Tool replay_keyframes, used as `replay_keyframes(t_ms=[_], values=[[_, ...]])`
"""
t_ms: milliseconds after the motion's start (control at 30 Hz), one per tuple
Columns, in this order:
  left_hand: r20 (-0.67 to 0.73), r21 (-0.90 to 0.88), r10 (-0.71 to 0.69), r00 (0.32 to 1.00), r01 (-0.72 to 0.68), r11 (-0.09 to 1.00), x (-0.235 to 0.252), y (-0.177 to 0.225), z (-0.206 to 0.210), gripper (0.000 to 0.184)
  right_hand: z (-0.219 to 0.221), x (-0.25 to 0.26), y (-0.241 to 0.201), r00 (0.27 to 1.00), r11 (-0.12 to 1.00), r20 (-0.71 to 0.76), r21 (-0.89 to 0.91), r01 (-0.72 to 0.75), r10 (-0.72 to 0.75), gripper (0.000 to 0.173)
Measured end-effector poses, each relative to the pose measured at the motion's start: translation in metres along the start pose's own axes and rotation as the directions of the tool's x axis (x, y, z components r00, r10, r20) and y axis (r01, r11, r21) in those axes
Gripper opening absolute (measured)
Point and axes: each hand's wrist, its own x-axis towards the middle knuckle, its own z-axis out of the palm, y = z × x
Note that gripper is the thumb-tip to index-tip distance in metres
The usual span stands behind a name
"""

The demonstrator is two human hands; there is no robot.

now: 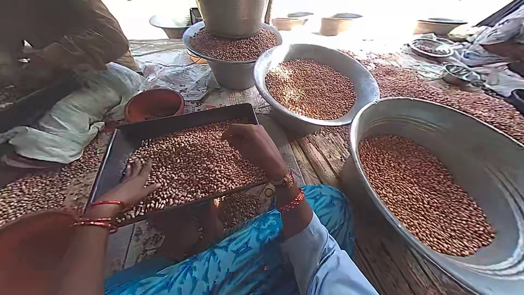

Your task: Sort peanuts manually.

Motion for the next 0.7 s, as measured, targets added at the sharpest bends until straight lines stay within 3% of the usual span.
replay_keyframes(t_ms=[67, 167, 233, 333, 467, 600, 700], values=[[0.237, -0.002, 0.012, 0.971, -0.012, 1.0, -0.021, 0.048, -0.015, 0.087, 0.009, 0.009, 0.022, 0.978, 0.965, -0.005, -0.163, -0.206, 0.208, 0.014], [0.314, -0.254, 0.312, 0.897, -0.237, 0.938, -0.051, 0.08, -0.044, 0.061, 0.027, 0.017, 0.025, 0.929, 0.908, 0.088, -0.263, -0.328, 0.36, 0.019], [0.199, -0.334, 0.363, 0.91, -0.285, 0.898, -0.061, 0.087, -0.056, 0.05, 0.04, 0.021, 0.02, 0.925, 0.894, 0.117, -0.325, -0.309, 0.362, 0.021], [-0.11, -0.286, 0.225, 0.968, -0.248, 0.926, -0.054, 0.081, -0.052, 0.037, 0.055, 0.021, 0.02, 0.949, 0.888, 0.093, -0.389, -0.245, 0.303, 0.022], [-0.367, -0.302, 0.073, 0.927, -0.193, 0.933, -0.042, 0.082, -0.047, 0.021, 0.064, 0.023, 0.018, 0.951, 0.884, 0.149, -0.43, -0.185, 0.271, 0.024], [-0.459, -0.244, 0.098, 0.883, -0.231, 0.942, -0.018, 0.107, -0.042, 0.016, 0.064, 0.025, 0.014, 0.936, 0.867, 0.204, -0.471, -0.162, 0.285, 0.025], [-0.409, -0.181, 0.114, 0.906, -0.203, 0.962, -0.004, 0.132, -0.035, 0.021, 0.063, 0.026, 0.014, 0.929, 0.851, 0.218, -0.502, -0.156, 0.299, 0.025]])
